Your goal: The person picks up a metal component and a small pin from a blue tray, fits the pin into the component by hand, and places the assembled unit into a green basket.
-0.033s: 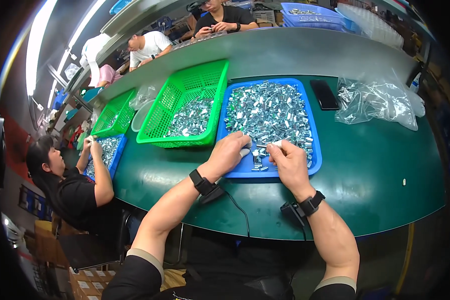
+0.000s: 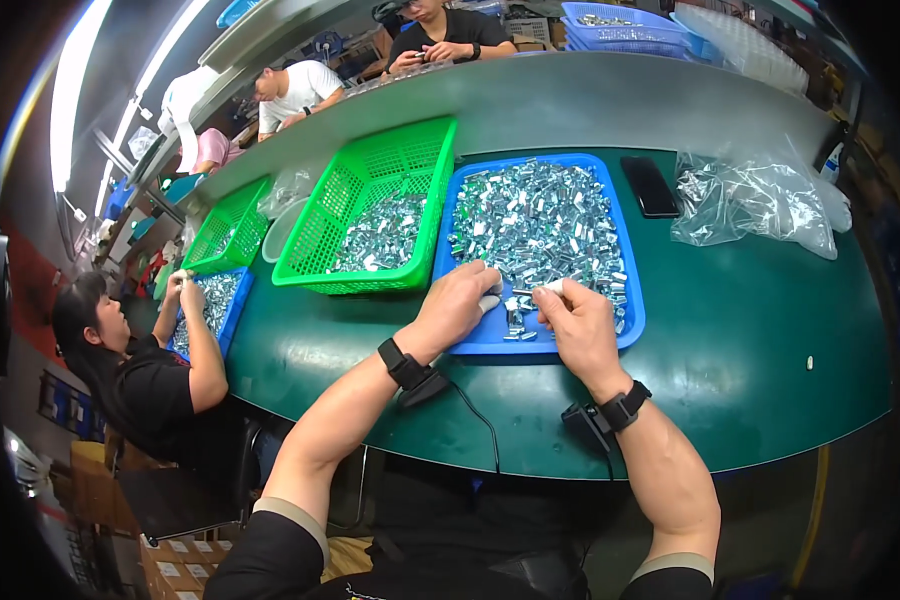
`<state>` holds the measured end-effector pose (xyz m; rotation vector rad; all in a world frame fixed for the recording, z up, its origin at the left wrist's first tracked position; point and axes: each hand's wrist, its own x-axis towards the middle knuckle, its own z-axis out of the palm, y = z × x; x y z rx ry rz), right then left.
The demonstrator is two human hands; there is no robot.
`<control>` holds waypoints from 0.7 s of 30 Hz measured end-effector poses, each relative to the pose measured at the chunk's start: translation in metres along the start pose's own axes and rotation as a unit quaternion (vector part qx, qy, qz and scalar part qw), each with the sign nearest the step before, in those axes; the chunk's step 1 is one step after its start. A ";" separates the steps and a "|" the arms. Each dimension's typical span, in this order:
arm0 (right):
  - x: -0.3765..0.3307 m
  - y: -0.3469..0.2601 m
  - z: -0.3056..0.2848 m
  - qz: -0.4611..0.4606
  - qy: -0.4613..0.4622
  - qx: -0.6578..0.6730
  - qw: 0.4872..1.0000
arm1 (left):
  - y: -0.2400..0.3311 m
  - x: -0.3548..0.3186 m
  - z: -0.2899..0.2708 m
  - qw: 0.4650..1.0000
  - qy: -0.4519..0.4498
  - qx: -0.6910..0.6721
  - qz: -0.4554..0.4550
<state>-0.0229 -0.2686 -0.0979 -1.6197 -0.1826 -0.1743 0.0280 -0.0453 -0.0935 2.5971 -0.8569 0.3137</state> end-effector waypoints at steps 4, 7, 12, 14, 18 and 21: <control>-0.008 -0.002 0.002 0.001 -0.021 -0.050 0.999 | 0.001 -0.004 0.000 0.998 0.032 -0.050 0.004; -0.007 -0.006 0.001 -0.009 -0.026 -0.063 0.998 | 0.021 -0.018 -0.006 0.961 0.034 -0.260 -0.088; -0.008 -0.005 0.005 -0.018 -0.045 -0.049 0.998 | 0.026 -0.022 0.001 0.810 0.073 -0.557 -0.169; -0.008 -0.004 0.007 -0.026 -0.044 -0.050 0.997 | 0.029 -0.025 0.005 0.777 0.069 -0.598 -0.187; -0.008 -0.002 0.005 -0.021 0.000 -0.014 1.000 | 0.031 -0.025 0.010 0.762 0.060 -0.617 -0.187; -0.002 -0.006 0.006 -0.035 -0.009 -0.007 0.999 | 0.028 -0.025 0.011 0.766 0.053 -0.615 -0.181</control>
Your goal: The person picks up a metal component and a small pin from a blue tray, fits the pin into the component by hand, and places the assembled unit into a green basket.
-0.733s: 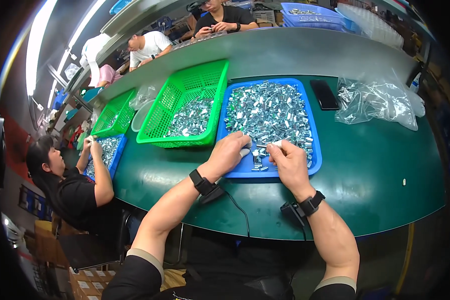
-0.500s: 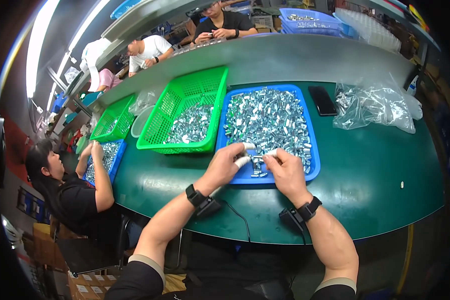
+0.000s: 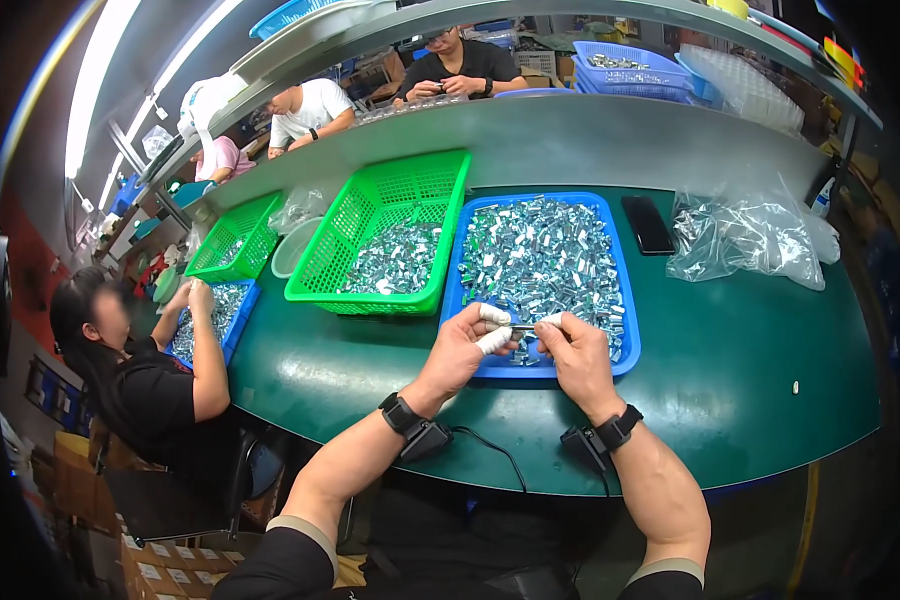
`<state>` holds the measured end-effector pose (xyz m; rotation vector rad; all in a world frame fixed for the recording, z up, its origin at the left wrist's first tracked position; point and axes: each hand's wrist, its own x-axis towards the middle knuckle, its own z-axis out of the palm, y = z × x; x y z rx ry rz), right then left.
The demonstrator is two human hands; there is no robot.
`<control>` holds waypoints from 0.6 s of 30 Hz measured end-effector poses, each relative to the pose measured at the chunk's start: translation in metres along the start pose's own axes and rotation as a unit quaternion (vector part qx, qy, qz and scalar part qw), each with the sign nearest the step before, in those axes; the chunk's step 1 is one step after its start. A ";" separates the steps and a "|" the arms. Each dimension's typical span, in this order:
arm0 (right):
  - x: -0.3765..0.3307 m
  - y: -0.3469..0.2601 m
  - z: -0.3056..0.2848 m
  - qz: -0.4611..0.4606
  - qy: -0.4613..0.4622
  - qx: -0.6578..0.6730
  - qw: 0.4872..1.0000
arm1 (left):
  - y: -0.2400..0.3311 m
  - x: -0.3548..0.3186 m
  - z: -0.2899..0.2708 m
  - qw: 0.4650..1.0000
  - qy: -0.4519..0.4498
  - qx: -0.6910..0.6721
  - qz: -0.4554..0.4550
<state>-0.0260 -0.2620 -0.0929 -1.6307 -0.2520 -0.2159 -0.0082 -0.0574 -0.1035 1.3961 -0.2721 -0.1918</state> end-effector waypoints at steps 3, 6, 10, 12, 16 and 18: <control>-0.001 0.005 -0.006 0.032 -0.029 -0.039 0.998 | 0.000 -0.002 -0.004 1.000 -0.001 0.006 0.008; 0.002 0.001 -0.011 0.045 -0.053 -0.063 0.996 | -0.005 0.000 0.000 0.998 -0.034 0.036 0.031; -0.001 0.000 -0.011 0.053 -0.063 -0.076 0.994 | -0.009 -0.006 0.002 0.997 -0.032 0.057 0.043; -0.003 0.001 -0.008 0.055 -0.060 -0.077 0.994 | -0.009 -0.011 0.001 0.996 -0.019 0.067 0.051; -0.009 0.002 -0.002 0.030 -0.068 -0.052 0.996 | 0.006 -0.021 0.000 0.988 0.003 0.138 0.072; -0.006 0.002 -0.001 0.029 -0.061 -0.049 0.996 | 0.024 -0.027 -0.001 0.967 0.014 0.235 0.101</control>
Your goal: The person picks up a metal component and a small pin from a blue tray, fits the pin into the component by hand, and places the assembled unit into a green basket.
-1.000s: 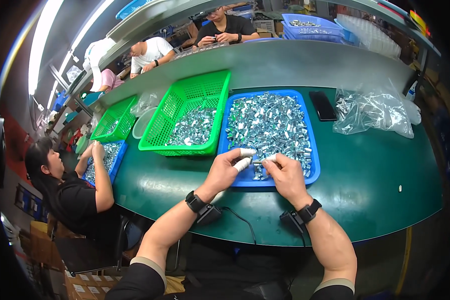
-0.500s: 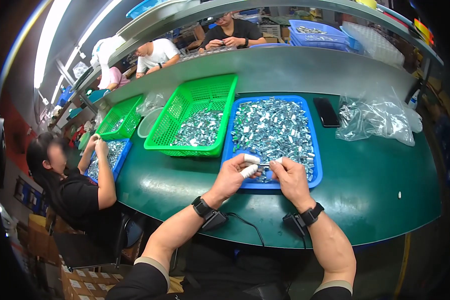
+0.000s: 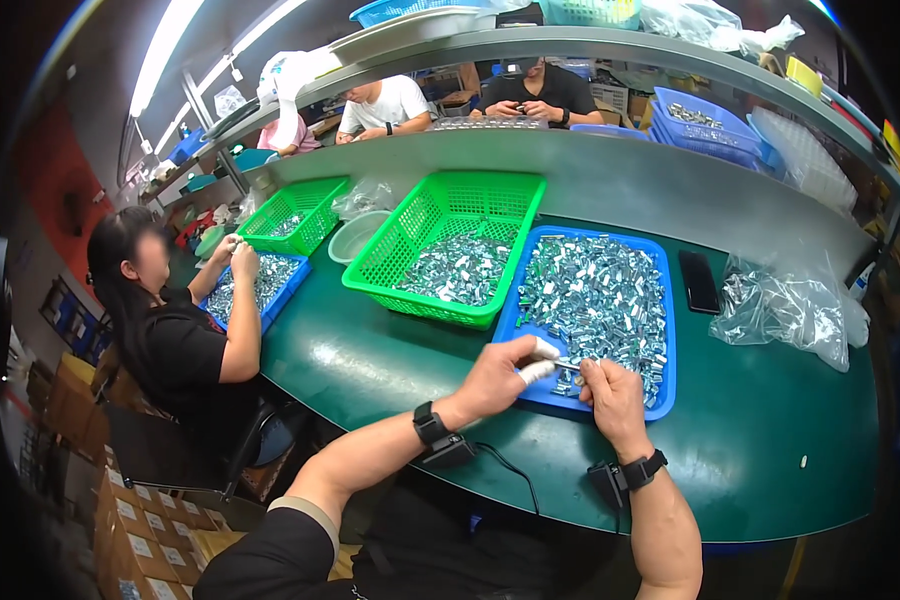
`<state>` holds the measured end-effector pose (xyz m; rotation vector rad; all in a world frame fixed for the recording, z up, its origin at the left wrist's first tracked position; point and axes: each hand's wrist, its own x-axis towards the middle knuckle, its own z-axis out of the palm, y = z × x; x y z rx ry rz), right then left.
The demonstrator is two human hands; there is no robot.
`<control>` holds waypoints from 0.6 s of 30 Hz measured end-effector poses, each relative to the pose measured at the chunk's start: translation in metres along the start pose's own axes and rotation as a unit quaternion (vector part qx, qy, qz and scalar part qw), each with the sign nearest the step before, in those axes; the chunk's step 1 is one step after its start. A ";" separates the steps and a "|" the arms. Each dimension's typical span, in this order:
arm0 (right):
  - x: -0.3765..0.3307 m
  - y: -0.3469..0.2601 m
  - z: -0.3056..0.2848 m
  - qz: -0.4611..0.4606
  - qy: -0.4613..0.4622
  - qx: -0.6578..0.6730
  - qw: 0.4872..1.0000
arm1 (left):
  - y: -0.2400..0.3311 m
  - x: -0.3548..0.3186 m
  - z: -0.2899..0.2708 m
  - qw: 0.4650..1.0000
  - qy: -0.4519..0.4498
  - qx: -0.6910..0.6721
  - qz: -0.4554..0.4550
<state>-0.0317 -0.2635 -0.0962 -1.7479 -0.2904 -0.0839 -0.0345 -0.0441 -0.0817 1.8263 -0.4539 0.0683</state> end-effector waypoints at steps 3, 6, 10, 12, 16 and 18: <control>-0.001 0.005 -0.006 0.003 0.024 0.003 1.000 | 0.023 0.013 -0.037 0.972 0.075 0.175 0.134; 0.010 -0.003 -0.003 -0.018 0.034 0.018 0.999 | 0.035 0.032 -0.094 0.921 0.184 0.319 0.130; 0.011 0.005 -0.006 -0.002 0.059 0.042 0.997 | 0.037 0.049 -0.068 0.853 0.148 0.428 0.258; 0.007 0.006 -0.005 0.005 0.062 0.047 0.997 | 0.021 0.052 -0.043 0.868 0.076 0.431 0.235; 0.003 0.003 -0.006 0.012 0.062 0.055 0.997 | -0.013 0.073 -0.006 0.868 -0.032 0.457 0.192; 0.000 0.003 -0.004 0.017 0.063 0.061 0.996 | -0.022 0.076 -0.002 0.864 -0.060 0.467 0.182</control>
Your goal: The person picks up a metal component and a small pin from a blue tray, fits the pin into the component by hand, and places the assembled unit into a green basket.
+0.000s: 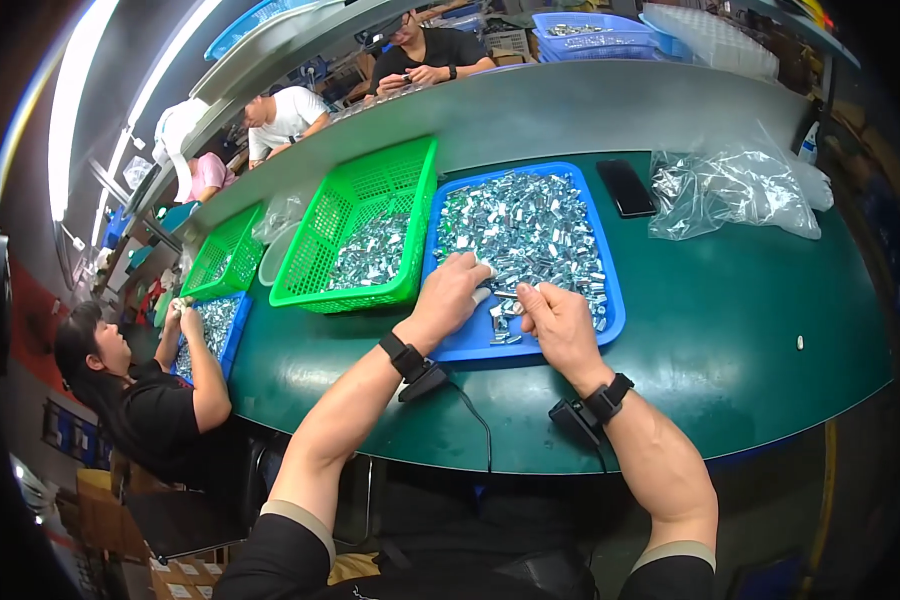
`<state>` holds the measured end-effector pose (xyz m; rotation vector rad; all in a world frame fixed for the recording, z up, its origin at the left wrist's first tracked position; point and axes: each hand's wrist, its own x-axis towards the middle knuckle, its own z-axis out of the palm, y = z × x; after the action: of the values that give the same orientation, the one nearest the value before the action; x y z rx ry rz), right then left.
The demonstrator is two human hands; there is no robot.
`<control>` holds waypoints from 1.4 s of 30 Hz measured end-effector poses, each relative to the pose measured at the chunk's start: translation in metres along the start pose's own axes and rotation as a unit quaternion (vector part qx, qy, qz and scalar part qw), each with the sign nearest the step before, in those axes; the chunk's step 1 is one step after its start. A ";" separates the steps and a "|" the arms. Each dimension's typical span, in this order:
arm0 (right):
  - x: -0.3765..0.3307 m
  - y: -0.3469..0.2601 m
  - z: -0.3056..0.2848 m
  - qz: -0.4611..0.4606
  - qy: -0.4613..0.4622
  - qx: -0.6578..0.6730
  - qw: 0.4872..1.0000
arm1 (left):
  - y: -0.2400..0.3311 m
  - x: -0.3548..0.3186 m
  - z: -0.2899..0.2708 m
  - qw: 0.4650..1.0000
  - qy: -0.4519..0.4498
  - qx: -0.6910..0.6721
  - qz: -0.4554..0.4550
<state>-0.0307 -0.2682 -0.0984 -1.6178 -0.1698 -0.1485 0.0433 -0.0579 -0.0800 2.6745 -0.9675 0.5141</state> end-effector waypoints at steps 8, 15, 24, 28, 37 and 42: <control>0.003 -0.001 -0.001 -0.019 -0.011 -0.081 0.996 | 0.024 -0.028 -0.013 0.956 0.024 -0.266 -0.124; 0.003 -0.007 0.002 -0.028 -0.047 -0.120 0.991 | 0.028 -0.046 -0.003 0.949 0.080 -0.297 -0.069; 0.002 -0.006 0.007 -0.172 -0.009 -0.217 0.961 | 0.026 -0.047 -0.001 0.964 0.092 -0.246 -0.041; 0.002 -0.002 0.003 -0.103 -0.040 -0.283 0.953 | 0.028 -0.046 0.001 0.966 0.089 -0.241 -0.034; 0.004 -0.004 0.002 -0.042 -0.028 -0.139 0.989 | 0.028 -0.043 -0.031 0.976 0.129 -0.172 0.000; 0.008 -0.002 -0.002 -0.047 -0.004 -0.067 0.997 | -0.017 -0.026 -0.097 0.983 0.178 -0.021 -0.032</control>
<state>-0.0234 -0.2701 -0.0945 -1.7440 -0.2464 -0.2302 0.0125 0.0028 -0.0043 2.4471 -0.7752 0.9077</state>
